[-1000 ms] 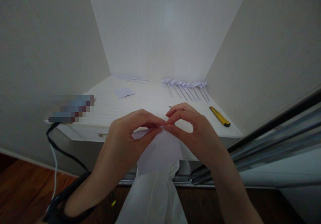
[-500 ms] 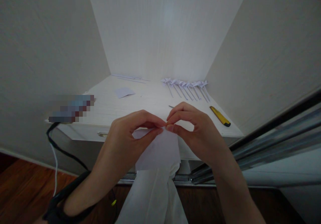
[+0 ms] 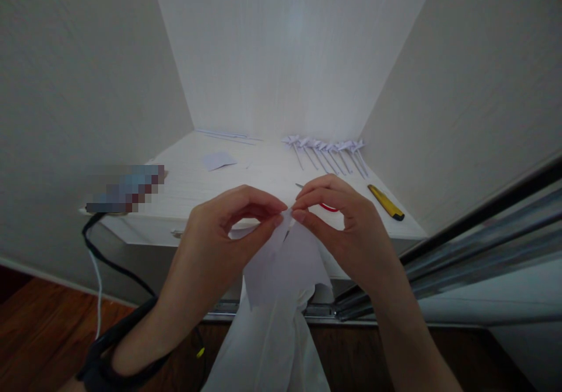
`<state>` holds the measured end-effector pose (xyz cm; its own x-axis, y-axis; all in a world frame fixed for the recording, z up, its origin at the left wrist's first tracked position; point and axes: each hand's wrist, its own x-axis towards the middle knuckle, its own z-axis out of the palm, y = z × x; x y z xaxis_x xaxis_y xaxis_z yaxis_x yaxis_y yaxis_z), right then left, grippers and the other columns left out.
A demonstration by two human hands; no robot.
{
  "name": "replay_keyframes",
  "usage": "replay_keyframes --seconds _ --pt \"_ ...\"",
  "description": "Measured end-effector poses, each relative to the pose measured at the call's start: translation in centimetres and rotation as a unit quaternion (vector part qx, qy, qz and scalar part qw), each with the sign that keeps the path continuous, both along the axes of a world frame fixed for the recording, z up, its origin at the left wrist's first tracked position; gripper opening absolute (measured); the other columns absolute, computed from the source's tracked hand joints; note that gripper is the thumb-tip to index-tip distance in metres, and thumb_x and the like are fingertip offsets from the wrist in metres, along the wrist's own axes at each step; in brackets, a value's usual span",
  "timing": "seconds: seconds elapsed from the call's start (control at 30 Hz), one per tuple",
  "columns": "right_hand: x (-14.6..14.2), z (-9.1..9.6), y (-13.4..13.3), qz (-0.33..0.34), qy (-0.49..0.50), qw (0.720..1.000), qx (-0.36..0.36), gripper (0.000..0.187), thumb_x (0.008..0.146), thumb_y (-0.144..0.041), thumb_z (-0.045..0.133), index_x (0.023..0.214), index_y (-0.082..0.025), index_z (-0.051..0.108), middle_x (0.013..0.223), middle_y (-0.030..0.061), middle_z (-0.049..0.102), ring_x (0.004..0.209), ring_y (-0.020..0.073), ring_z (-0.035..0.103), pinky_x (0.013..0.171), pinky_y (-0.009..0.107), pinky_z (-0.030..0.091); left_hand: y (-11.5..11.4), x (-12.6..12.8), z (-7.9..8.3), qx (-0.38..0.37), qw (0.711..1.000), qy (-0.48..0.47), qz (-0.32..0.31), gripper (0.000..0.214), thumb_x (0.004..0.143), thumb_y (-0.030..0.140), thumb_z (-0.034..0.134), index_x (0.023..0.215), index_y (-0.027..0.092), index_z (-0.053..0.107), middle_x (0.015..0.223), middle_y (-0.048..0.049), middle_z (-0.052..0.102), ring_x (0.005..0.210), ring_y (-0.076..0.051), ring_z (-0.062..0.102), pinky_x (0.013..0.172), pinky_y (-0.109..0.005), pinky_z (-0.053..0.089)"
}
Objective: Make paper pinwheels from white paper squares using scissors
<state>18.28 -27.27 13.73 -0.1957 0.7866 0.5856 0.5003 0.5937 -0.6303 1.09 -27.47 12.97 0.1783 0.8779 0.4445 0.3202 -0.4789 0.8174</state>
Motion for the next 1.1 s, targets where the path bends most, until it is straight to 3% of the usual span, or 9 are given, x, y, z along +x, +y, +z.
replay_keyframes --seconds 0.3,0.53,0.6,0.67,0.8,0.93,1.1 --pt "-0.4 -0.1 -0.4 -0.019 -0.015 0.999 0.040 0.010 0.078 -0.009 0.066 0.077 -0.019 0.066 0.087 0.0009 0.062 0.088 0.0144 0.058 0.081 0.029 0.044 0.2 0.2 0.1 0.011 1.000 0.016 0.010 0.010 0.076 0.011 0.062 0.074 0.020 0.065 0.073 0.0039 0.069 0.069 -0.011 0.063 0.066 -0.020 0.050" --pt "-1.6 0.0 -1.4 -0.074 0.022 0.995 0.069 0.014 0.072 -0.005 0.067 0.068 -0.016 0.058 0.084 0.0021 0.057 0.084 0.0143 0.054 0.075 0.029 0.042 -0.7 0.8 -0.6 0.119 0.987 0.053 0.098 0.009 0.078 0.011 0.062 0.079 0.020 0.063 0.075 0.0030 0.066 0.073 -0.012 0.061 0.070 -0.024 0.047" --pt "-1.2 0.3 -1.4 -0.058 0.037 0.995 0.066 0.013 0.073 -0.007 0.068 0.069 -0.016 0.060 0.085 0.0023 0.059 0.085 0.0143 0.055 0.078 0.029 0.042 -0.8 0.7 -0.5 0.123 0.986 0.039 0.102 0.009 0.077 0.012 0.062 0.079 0.020 0.064 0.076 0.0027 0.067 0.074 -0.012 0.061 0.071 -0.023 0.048" --pt "-0.3 0.6 -1.1 0.003 0.063 0.997 0.038 0.008 0.080 -0.013 0.066 0.073 -0.017 0.066 0.088 0.0024 0.062 0.089 0.0143 0.057 0.082 0.029 0.042 -0.7 0.6 -0.1 0.085 0.994 -0.002 0.070 0.011 0.075 0.009 0.063 0.075 0.020 0.064 0.073 0.0037 0.067 0.070 -0.010 0.061 0.068 -0.020 0.048" --pt "2.1 0.5 0.5 0.121 0.171 0.976 -0.052 0.022 0.091 -0.024 0.055 0.075 -0.022 0.070 0.084 -0.0001 0.065 0.087 0.0135 0.059 0.082 0.028 0.043 -0.2 0.4 0.7 -0.073 0.987 -0.126 -0.066 0.012 0.069 0.007 0.066 0.064 0.019 0.065 0.060 0.0047 0.064 0.054 -0.007 0.057 0.049 -0.014 0.044" --pt "2.1 -0.3 1.4 0.195 0.238 0.944 -0.122 0.007 0.081 -0.018 0.068 0.075 -0.021 0.070 0.078 -0.0024 0.063 0.079 0.0115 0.058 0.074 0.025 0.044 0.3 0.6 0.4 -0.186 0.947 -0.217 -0.148 0.011 0.069 0.008 0.068 0.063 0.017 0.067 0.055 0.0049 0.060 0.049 -0.004 0.053 0.046 -0.010 0.041" --pt "0.5 -1.0 1.0 0.265 0.227 0.930 -0.116 0.006 0.075 -0.015 0.074 0.076 -0.020 0.070 0.079 -0.0024 0.062 0.079 0.0113 0.057 0.076 0.027 0.044 0.2 0.7 -0.2 -0.218 0.917 -0.271 -0.193 0.013 0.070 0.006 0.069 0.063 0.017 0.067 0.058 0.0044 0.061 0.052 -0.003 0.053 0.049 -0.009 0.043"
